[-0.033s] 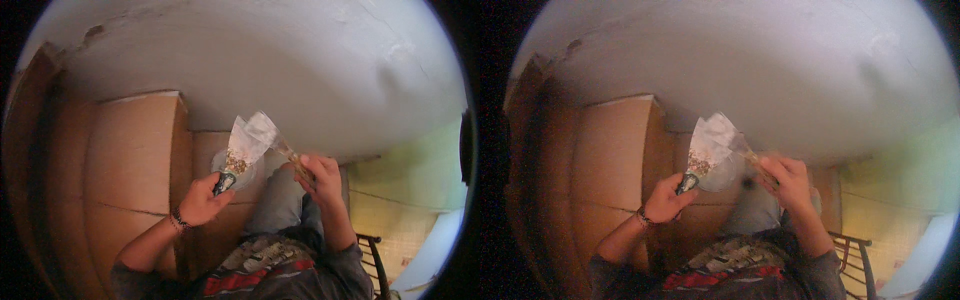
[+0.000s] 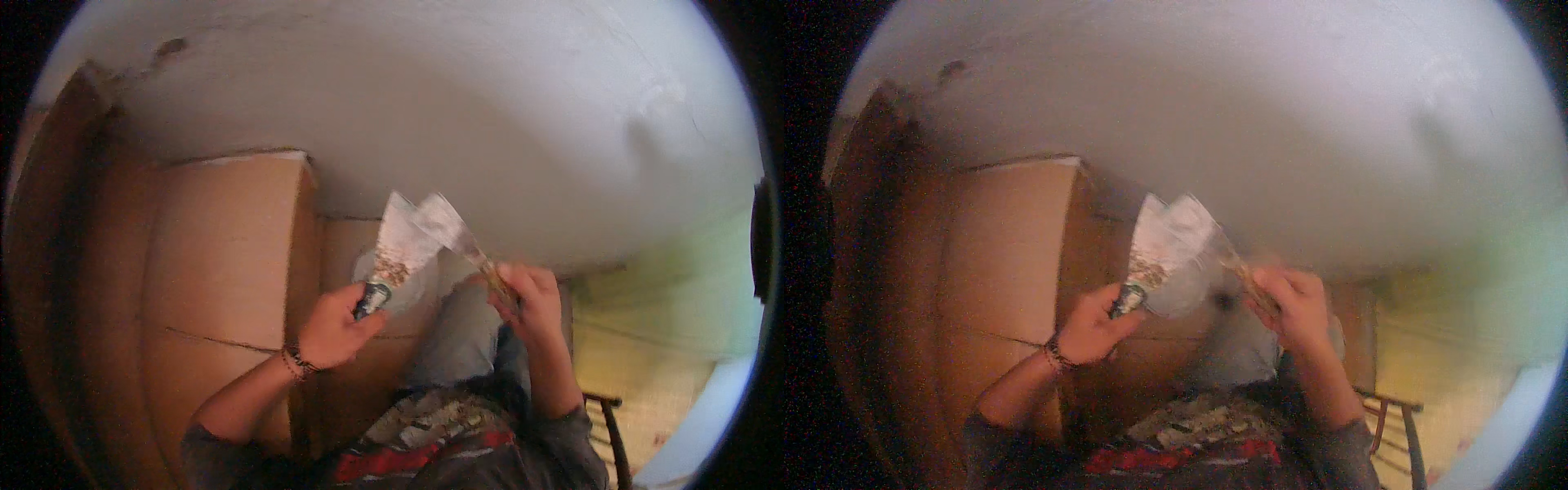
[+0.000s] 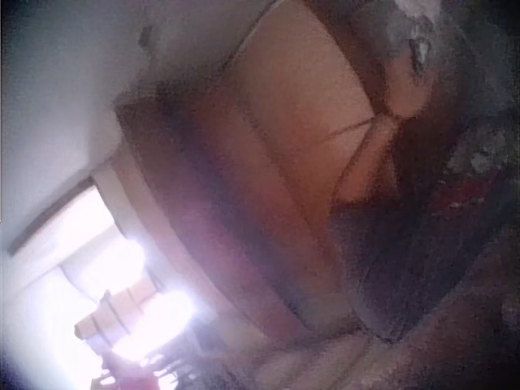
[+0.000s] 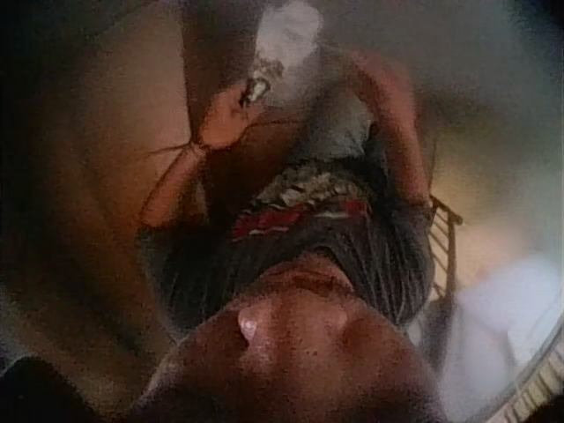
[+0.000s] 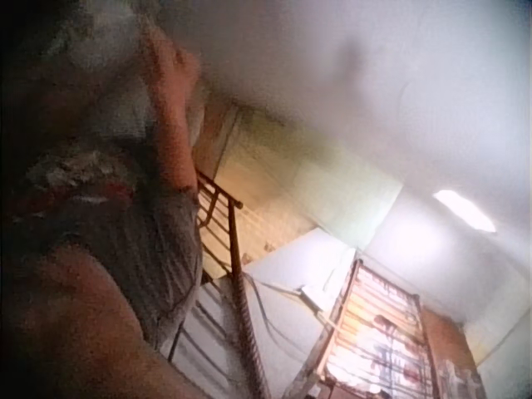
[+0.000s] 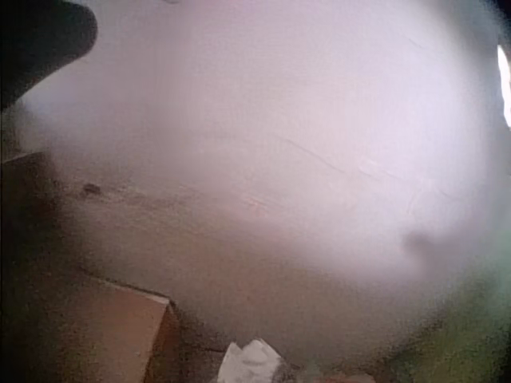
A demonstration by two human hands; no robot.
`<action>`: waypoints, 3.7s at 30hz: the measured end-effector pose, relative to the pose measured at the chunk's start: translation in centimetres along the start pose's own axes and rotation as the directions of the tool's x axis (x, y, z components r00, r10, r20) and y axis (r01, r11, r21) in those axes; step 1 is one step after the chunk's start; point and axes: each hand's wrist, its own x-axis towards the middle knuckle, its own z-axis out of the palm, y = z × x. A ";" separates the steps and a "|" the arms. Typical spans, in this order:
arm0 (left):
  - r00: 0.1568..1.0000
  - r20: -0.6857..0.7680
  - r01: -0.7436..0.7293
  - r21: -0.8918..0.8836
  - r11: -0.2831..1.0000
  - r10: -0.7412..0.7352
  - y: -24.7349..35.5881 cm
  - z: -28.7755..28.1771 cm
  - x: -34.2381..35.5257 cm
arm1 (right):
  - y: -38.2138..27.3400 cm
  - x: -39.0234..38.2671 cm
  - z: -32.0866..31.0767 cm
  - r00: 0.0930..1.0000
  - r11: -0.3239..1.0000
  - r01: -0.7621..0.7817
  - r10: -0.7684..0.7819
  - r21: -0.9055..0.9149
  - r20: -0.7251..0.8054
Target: The person applies white filler paste to a cracked wall using a small putty knife and a larger trowel. They repeatedly scoop paste from a container and smooth it over the damaged area on a stairwell wall.
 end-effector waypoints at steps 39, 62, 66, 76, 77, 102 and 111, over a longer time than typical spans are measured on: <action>0.695 -0.704 -0.533 -0.641 0.553 -0.146 1.4 -2.9 -1.2 | -17.8 15.0 16.4 -0.423 -0.796 0.224 -0.600 -0.563 0.679; 0.704 -0.704 -0.523 -0.605 0.601 -0.096 1.1 -2.8 -1.6 | -29.4 5.0 15.5 -0.311 -0.867 0.332 -0.473 -0.373 0.824; 0.695 -0.707 -0.517 -0.619 0.592 -0.133 1.6 -3.1 -2.1 | -33.0 4.6 21.1 -0.331 -0.951 0.277 -0.226 -0.134 0.916; 0.717 -0.689 -0.549 -0.653 0.522 -0.108 1.7 -2.9 -1.7 | -35.4 3.9 27.2 -0.117 -0.950 0.310 0.014 0.049 0.993; 0.711 -0.694 -0.548 -0.646 0.531 -0.111 1.8 -2.8 -1.7 | -35.6 3.7 27.5 -0.119 -0.951 0.302 0.031 0.066 0.992; 0.711 -0.697 -0.553 -0.638 0.536 -0.097 1.2 -2.9 -1.5 | -34.1 -1.2 29.8 0.045 -0.962 0.256 0.112 0.097 0.993; 0.707 -0.696 -0.541 -0.648 0.537 -0.127 -0.5 -3.0 -0.5 | -32.9 -0.2 31.5 0.078 -0.978 0.186 0.115 0.099 0.990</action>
